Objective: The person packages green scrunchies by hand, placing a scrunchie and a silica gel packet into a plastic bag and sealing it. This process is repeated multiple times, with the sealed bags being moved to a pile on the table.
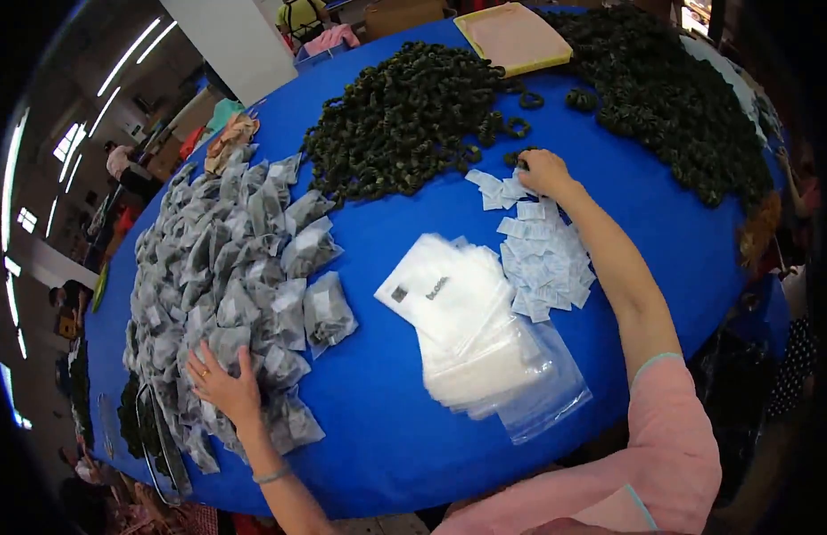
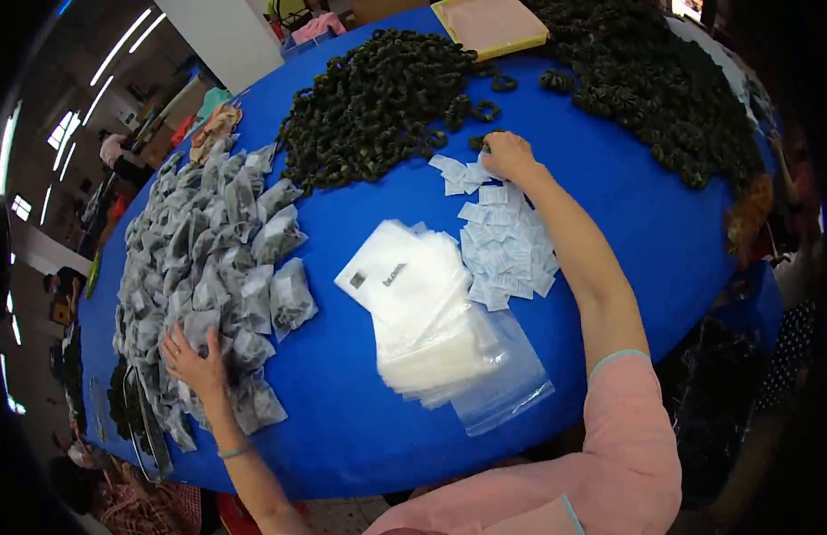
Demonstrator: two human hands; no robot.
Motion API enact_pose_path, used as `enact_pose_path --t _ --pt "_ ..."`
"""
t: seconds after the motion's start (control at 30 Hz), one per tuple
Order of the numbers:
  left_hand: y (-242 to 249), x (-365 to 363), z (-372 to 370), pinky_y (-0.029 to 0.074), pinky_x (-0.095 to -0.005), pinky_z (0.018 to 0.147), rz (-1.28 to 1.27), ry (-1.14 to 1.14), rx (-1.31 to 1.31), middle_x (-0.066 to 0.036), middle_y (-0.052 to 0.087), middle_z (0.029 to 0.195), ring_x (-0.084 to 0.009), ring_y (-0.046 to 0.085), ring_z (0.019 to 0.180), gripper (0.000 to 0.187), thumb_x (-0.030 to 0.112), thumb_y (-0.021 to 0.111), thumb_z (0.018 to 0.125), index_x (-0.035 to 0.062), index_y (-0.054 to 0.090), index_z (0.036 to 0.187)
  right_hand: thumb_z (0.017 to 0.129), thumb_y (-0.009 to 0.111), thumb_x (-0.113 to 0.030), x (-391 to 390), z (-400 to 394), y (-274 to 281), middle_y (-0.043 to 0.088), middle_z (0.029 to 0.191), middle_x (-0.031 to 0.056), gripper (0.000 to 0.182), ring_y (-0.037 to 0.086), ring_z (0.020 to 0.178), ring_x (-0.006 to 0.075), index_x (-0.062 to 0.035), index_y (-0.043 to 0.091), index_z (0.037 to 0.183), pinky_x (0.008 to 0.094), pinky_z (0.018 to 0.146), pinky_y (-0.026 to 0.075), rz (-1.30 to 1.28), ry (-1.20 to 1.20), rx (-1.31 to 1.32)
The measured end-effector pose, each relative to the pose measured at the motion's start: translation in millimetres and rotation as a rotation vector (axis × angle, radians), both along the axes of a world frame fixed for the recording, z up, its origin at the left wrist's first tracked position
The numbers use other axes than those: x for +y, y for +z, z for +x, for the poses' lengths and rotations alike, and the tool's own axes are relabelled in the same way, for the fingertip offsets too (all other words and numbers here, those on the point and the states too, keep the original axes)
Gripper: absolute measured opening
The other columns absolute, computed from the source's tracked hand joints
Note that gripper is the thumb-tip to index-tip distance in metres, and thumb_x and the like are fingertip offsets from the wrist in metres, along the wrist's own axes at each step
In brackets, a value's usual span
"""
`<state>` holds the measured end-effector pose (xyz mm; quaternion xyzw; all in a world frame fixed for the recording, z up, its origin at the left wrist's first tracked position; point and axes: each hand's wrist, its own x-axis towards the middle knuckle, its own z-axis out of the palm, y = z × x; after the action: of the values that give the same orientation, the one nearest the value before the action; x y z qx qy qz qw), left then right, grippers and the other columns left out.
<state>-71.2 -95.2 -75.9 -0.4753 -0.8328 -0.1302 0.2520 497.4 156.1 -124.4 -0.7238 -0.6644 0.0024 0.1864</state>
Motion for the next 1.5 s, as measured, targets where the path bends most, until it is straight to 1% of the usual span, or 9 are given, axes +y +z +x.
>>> enact_pose_path --t 0.17,0.47,0.67,0.87,0.97,1.07,1.2,1.4,1.5 --pt "11 0 27 0.021 -0.063 0.112 0.129 -0.179 0.125 -0.02 0.034 0.154 -0.0401 0.023 0.146 0.067 0.044 0.064 0.091 0.0105 0.044 0.145 0.086 0.059 -0.01 -8 30 4 0.071 0.103 0.009 0.03 0.064 0.077 0.0272 -0.0051 0.068 0.114 0.0375 0.075 0.054 -0.046 0.077 -0.197" --pt "21 -10 125 0.023 -0.0495 0.116 0.19 -0.614 -0.325 -0.017 0.037 0.153 -0.0359 0.027 0.144 0.055 0.015 0.067 0.088 0.0082 0.05 0.14 0.094 0.054 -0.014 -118 132 26 0.068 0.096 0.0085 0.033 0.06 0.069 0.0168 0.0004 0.063 0.122 0.0274 0.066 0.051 -0.096 0.142 0.85" --pt "22 35 239 0.046 -0.0347 0.096 0.019 -0.927 -1.166 -0.018 0.062 0.127 -0.0261 0.058 0.114 0.048 0.014 0.066 0.09 -0.0029 0.054 0.133 0.098 0.051 -0.014 -111 38 73 0.064 0.086 0.0048 0.028 0.054 0.067 0.0097 0.001 0.065 0.117 0.0216 0.064 0.046 -0.179 0.3 1.16" --pt "15 93 351 0.051 -0.027 0.08 -0.301 -0.955 -1.95 -0.014 0.069 0.109 -0.0158 0.063 0.093 0.046 0.026 0.069 0.092 -0.0033 0.059 0.126 0.098 0.053 -0.014 -119 -17 75 0.063 0.079 0.0029 0.025 0.053 0.064 0.0083 -0.0006 0.067 0.114 0.0216 0.059 0.044 -0.166 0.517 1.123" --pt "2 120 374 0.051 -0.0242 0.067 -0.304 -0.861 -1.962 -0.008 0.071 0.088 -0.0109 0.061 0.075 0.03 0.025 0.069 0.091 -0.0012 0.069 0.107 0.098 0.054 -0.015 -114 -9 47 0.062 0.075 0.0014 0.023 0.052 0.062 0.0081 -0.0019 0.069 0.111 0.0215 0.056 0.042 0.138 0.378 0.84" --pt "-15 163 370 0.048 -0.0261 0.056 0.095 -1.025 -1.351 -0.008 0.071 0.081 -0.0132 0.056 0.06 0.022 0.019 0.071 0.088 -0.0031 0.07 0.09 0.097 0.057 -0.013 -134 28 55 0.066 0.076 0.0024 0.019 0.048 0.058 0.0078 -0.0023 0.07 0.106 0.0222 0.055 0.041 0.255 0.159 0.826" --pt "-19 221 333 0.053 -0.0313 0.074 0.254 -0.96 -0.4 -0.012 0.071 0.103 -0.0234 0.063 0.088 0.029 0.019 0.071 0.086 -0.0013 0.069 0.106 0.087 0.067 -0.007 -194 86 35 0.073 0.1 0.0069 0.017 0.071 0.084 0.0228 -0.0032 0.068 0.104 0.0303 0.073 0.056 0.703 0.269 -0.003" --pt "-34 233 320 0.05 -0.0344 0.091 0.01 -0.897 -0.255 -0.015 0.062 0.125 -0.029 0.056 0.115 0.039 0.022 0.071 0.087 0.0026 0.065 0.12 0.084 0.071 -0.011 -281 97 -3 0.069 0.114 0.0109 0.021 0.064 0.113 0.0266 -0.0029 0.067 0.104 0.0344 0.098 0.051 0.293 0.42 -0.255" --pt "-15 207 333 0.049 -0.0348 0.094 0.029 -0.999 -0.398 -0.016 0.058 0.13 -0.0297 0.054 0.119 0.041 0.023 0.071 0.088 0.003 0.063 0.123 0.079 0.073 -0.006 -276 93 6 0.069 0.113 0.011 0.029 0.063 0.112 0.0262 -0.0028 0.065 0.107 0.0356 0.101 0.049 0.288 0.296 0.08"
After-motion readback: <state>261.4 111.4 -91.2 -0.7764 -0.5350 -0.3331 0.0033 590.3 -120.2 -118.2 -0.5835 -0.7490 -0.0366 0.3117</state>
